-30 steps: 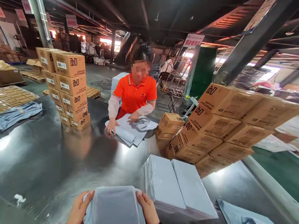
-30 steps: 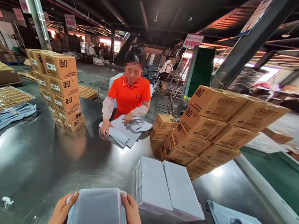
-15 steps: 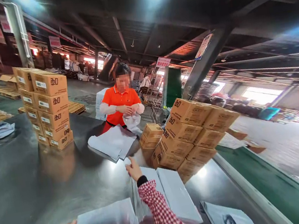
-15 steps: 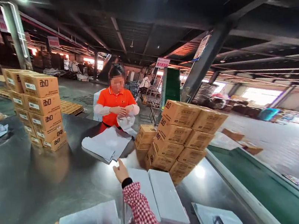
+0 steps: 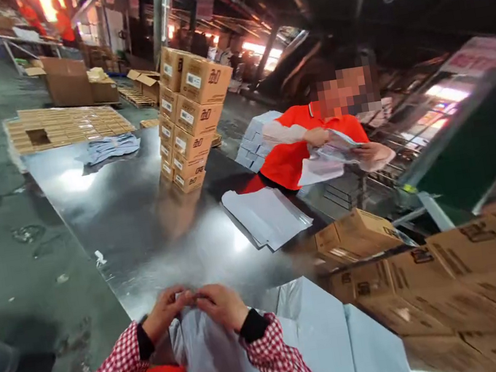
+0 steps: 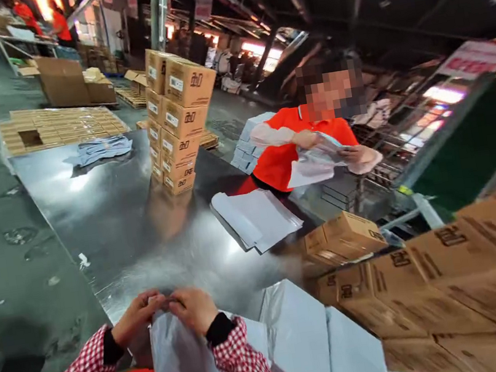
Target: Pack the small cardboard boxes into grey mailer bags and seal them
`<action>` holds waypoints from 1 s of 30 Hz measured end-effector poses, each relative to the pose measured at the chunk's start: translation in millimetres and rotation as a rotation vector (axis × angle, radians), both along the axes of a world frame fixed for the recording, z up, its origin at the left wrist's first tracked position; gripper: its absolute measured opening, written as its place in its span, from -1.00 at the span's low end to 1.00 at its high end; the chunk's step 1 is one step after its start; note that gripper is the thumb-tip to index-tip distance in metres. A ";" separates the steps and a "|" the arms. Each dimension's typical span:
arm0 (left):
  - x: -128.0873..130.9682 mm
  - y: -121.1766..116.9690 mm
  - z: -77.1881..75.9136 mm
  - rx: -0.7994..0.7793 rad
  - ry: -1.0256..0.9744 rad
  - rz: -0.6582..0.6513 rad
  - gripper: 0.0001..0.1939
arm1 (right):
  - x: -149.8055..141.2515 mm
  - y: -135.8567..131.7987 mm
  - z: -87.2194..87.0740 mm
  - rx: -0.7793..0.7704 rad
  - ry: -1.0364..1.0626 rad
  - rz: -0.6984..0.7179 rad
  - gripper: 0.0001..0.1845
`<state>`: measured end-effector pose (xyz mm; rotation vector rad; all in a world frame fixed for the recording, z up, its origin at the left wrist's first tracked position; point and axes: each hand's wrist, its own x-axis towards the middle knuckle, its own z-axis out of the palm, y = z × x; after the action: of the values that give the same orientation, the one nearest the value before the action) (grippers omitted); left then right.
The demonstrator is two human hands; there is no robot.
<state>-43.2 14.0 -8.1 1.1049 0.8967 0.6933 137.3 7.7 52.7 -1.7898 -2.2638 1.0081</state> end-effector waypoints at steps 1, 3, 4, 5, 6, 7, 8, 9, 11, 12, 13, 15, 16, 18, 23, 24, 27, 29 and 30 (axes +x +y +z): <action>-5.0 -0.7 1.5 -0.051 -0.070 -0.052 -0.40 | 3.3 1.6 1.2 -0.017 -0.026 0.014 -0.72; -12.3 -3.4 4.2 -0.129 -0.177 -0.124 -0.44 | 8.9 8.5 7.7 -0.064 -0.034 0.106 -0.71; -13.9 -5.1 4.9 -0.140 -0.191 -0.132 -0.46 | 10.7 13.8 11.6 -0.096 0.007 0.167 -0.72; -13.8 -6.9 5.1 -0.131 -0.178 -0.129 -0.49 | 11.5 20.2 15.1 -0.140 0.064 0.226 -0.74; -12.1 -8.9 4.8 -0.108 -0.147 -0.106 -0.52 | 11.3 27.2 17.6 -0.197 0.126 0.268 -0.74; -9.3 -11.0 4.2 -0.079 -0.110 -0.060 -0.56 | 10.0 34.4 18.3 -0.264 0.187 0.283 -0.71; -5.9 -13.1 3.6 -0.052 -0.080 -0.010 -0.59 | 7.9 41.3 17.2 -0.337 0.253 0.255 -0.69; -2.5 -15.3 3.1 -0.026 -0.047 0.041 -0.61 | 5.2 47.6 14.1 -0.408 0.314 0.194 -0.67; 2.2 -19.7 3.0 0.024 0.034 0.125 -0.67 | -0.6 56.9 3.7 -0.515 0.398 0.040 -0.60; 3.0 -21.8 3.3 0.043 0.073 0.151 -0.70 | -3.0 59.7 -2.3 -0.545 0.401 -0.002 -0.57; 2.9 -23.5 3.8 0.058 0.105 0.168 -0.71 | -4.7 61.3 -7.8 -0.563 0.386 -0.002 -0.56; 1.1 -26.1 4.4 0.068 0.139 0.206 -0.63 | -6.2 62.1 -15.2 -0.597 0.364 0.084 -0.61; 0.1 -26.9 4.2 0.068 0.142 0.230 -0.57 | -6.3 61.8 -16.7 -0.625 0.382 0.130 -0.63; -0.9 -27.8 2.6 0.090 0.171 0.273 -0.47 | -6.2 60.9 -15.6 -0.679 0.462 0.185 -0.63; -0.4 -28.5 -0.9 0.189 0.281 0.307 -0.19 | -8.3 60.2 -8.7 -0.639 0.481 0.222 -0.75; -0.9 -28.6 -0.6 0.180 0.289 0.295 -0.13 | -8.7 60.0 -8.6 -0.628 0.490 0.211 -0.79; -4.3 -29.5 2.2 0.161 0.293 0.254 -0.04 | -9.4 59.3 -9.5 -0.608 0.555 0.180 -0.85; -7.3 -29.8 5.1 0.180 0.302 0.243 -0.02 | -10.0 58.6 -9.4 -0.592 0.587 0.169 -0.86; -8.7 -29.6 6.9 0.190 0.306 0.243 -0.03 | -10.4 58.2 -8.7 -0.586 0.597 0.157 -0.87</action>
<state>-51.9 -15.6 -1.2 1.3071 1.2611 0.8351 126.9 65.9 44.0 -1.1881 -1.8527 2.0656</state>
